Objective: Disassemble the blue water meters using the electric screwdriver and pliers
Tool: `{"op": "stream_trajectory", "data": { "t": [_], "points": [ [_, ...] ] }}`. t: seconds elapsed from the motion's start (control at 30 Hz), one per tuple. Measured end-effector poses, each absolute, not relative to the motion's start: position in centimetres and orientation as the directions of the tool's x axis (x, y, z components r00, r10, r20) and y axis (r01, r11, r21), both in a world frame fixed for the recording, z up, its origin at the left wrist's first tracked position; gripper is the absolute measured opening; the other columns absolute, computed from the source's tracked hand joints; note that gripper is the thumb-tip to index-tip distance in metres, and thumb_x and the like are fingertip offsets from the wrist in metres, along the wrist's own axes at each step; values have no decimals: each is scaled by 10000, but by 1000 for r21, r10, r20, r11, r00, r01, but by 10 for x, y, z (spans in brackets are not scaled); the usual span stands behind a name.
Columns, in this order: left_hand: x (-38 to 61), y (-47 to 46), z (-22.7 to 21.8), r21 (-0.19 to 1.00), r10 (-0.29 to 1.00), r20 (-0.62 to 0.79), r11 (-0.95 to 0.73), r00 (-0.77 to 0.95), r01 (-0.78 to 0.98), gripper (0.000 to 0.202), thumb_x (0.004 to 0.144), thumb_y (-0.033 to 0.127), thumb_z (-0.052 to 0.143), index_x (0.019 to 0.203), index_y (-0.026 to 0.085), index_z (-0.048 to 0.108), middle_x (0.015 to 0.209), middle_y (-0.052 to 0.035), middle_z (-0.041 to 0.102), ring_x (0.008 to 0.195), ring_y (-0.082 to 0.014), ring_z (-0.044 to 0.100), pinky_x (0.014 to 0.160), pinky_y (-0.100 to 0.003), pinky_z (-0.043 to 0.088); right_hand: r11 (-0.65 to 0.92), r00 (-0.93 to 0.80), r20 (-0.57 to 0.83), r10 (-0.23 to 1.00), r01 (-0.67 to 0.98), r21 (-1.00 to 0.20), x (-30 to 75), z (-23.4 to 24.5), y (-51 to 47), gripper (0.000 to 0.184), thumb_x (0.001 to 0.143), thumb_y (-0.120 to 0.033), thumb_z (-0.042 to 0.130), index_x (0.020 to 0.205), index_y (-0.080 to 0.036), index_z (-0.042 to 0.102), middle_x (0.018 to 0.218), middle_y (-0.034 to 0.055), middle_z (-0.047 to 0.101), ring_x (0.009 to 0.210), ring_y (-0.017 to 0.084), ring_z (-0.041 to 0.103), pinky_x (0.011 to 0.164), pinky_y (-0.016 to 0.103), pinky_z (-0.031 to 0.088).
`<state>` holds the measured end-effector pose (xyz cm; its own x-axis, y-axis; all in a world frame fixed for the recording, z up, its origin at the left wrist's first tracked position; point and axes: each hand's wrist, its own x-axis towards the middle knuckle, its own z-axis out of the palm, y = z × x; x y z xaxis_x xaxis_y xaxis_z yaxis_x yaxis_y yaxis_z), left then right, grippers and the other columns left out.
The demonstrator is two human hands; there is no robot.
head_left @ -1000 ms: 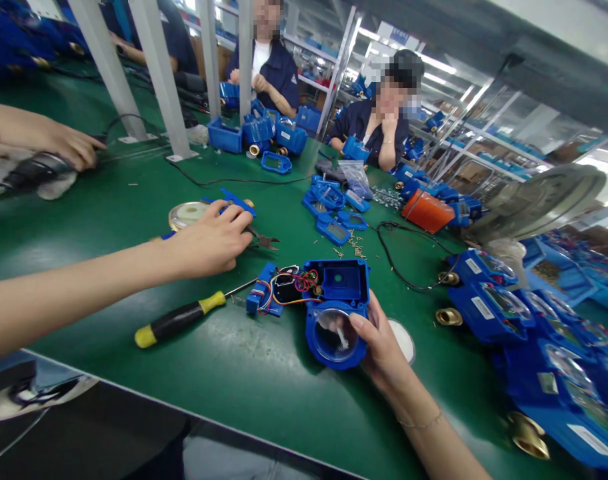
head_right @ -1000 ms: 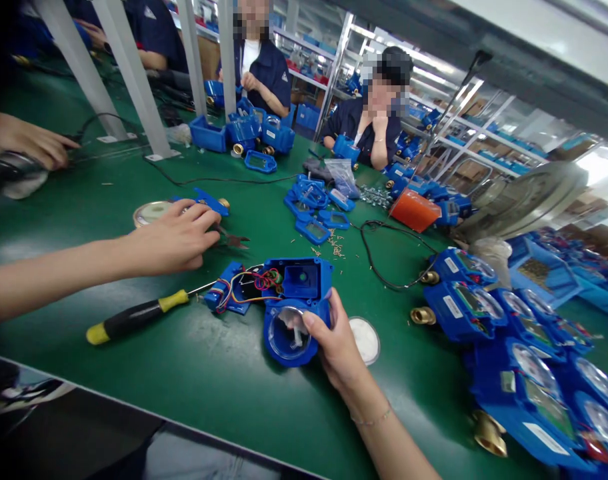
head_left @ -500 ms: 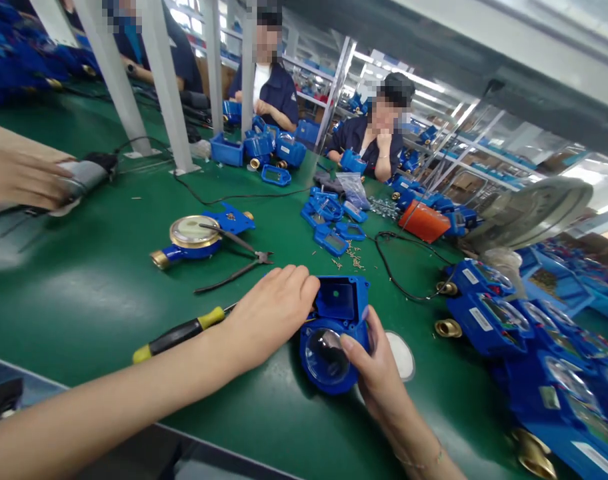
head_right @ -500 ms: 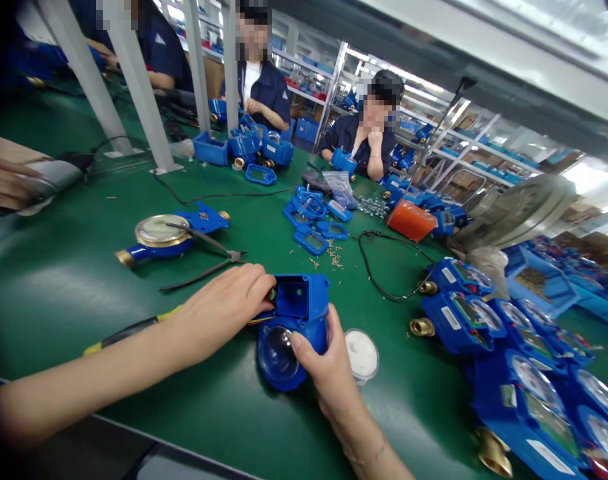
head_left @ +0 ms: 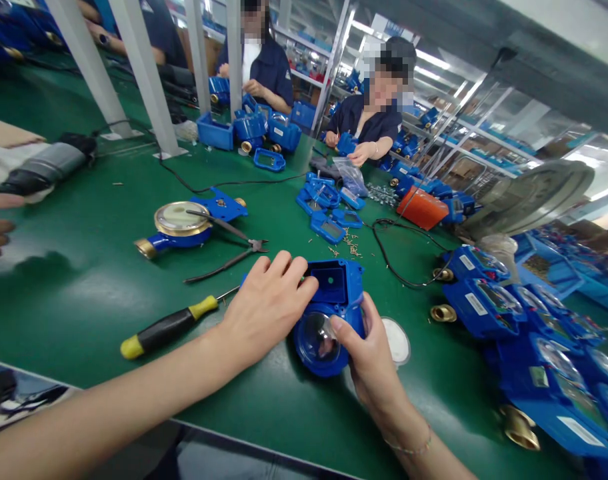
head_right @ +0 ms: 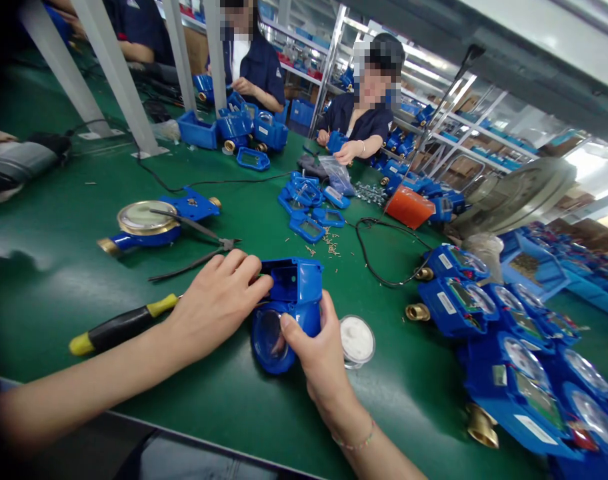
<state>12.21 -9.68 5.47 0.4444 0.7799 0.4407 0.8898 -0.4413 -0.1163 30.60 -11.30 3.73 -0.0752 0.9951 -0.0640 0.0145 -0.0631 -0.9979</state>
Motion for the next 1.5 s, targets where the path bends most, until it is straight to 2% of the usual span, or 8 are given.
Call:
{"op": "stream_trajectory", "data": {
  "t": [0.13,0.27,0.37,0.6,0.77,0.83,1.13,1.5],
  "points": [
    [123,-93,50,57,793,452,-482,408,874,108,947,172,495,907,172,595,1155,-102,605,1047,-287,533,771,-432,487,-85,-60,-85,995,-5,-996,305,39,-111,454,747,-399,803,1115,-248,584,1029,17,675,904,207,632,814,318,549],
    [120,-89,43,408,840,447,-497,306,766,169,963,132,456,848,166,575,1048,-65,625,935,-204,516,805,-351,484,-123,-96,-116,989,-63,-990,304,39,-111,446,754,-416,781,1116,-264,571,1010,28,693,954,245,664,826,359,575],
    [118,-86,41,531,849,467,-493,247,689,178,940,100,496,786,173,548,950,-27,628,903,-167,537,809,-306,484,-127,-108,-118,987,-78,-989,303,38,-111,454,742,-424,785,1106,-268,564,963,28,691,956,259,671,839,386,579],
    [118,-91,43,493,809,548,-519,214,699,170,949,104,494,822,171,585,939,-35,642,920,-168,564,825,-307,508,-27,-110,-25,994,-14,-1000,308,33,-109,513,733,-435,811,1140,-258,554,1026,20,672,924,214,639,843,326,540],
    [127,-102,41,48,734,608,-415,303,909,167,942,159,510,831,162,635,933,-104,634,912,-268,551,750,-418,470,12,-78,9,997,27,-1000,309,34,-106,507,736,-430,809,1132,-244,552,993,15,661,852,199,621,791,309,535],
    [132,-104,42,-21,768,565,-353,302,935,183,942,146,483,833,158,630,854,-100,621,834,-278,557,674,-422,435,14,-72,12,997,32,-999,309,34,-105,510,730,-411,815,1135,-247,552,1009,16,663,858,200,623,786,304,536],
    [132,-101,56,99,872,384,-365,303,926,174,940,131,462,864,163,616,837,-91,635,820,-311,592,672,-428,393,96,-90,90,992,56,-994,310,31,-103,484,747,-382,808,1143,-240,569,981,-2,656,853,173,610,809,284,516],
    [118,-85,49,580,919,315,-383,235,719,250,938,144,515,694,175,472,726,2,533,750,-147,513,687,-268,352,73,-158,72,985,4,-997,313,29,-99,510,734,-372,818,1154,-245,559,992,6,663,848,172,623,811,282,525]
  ]
}}
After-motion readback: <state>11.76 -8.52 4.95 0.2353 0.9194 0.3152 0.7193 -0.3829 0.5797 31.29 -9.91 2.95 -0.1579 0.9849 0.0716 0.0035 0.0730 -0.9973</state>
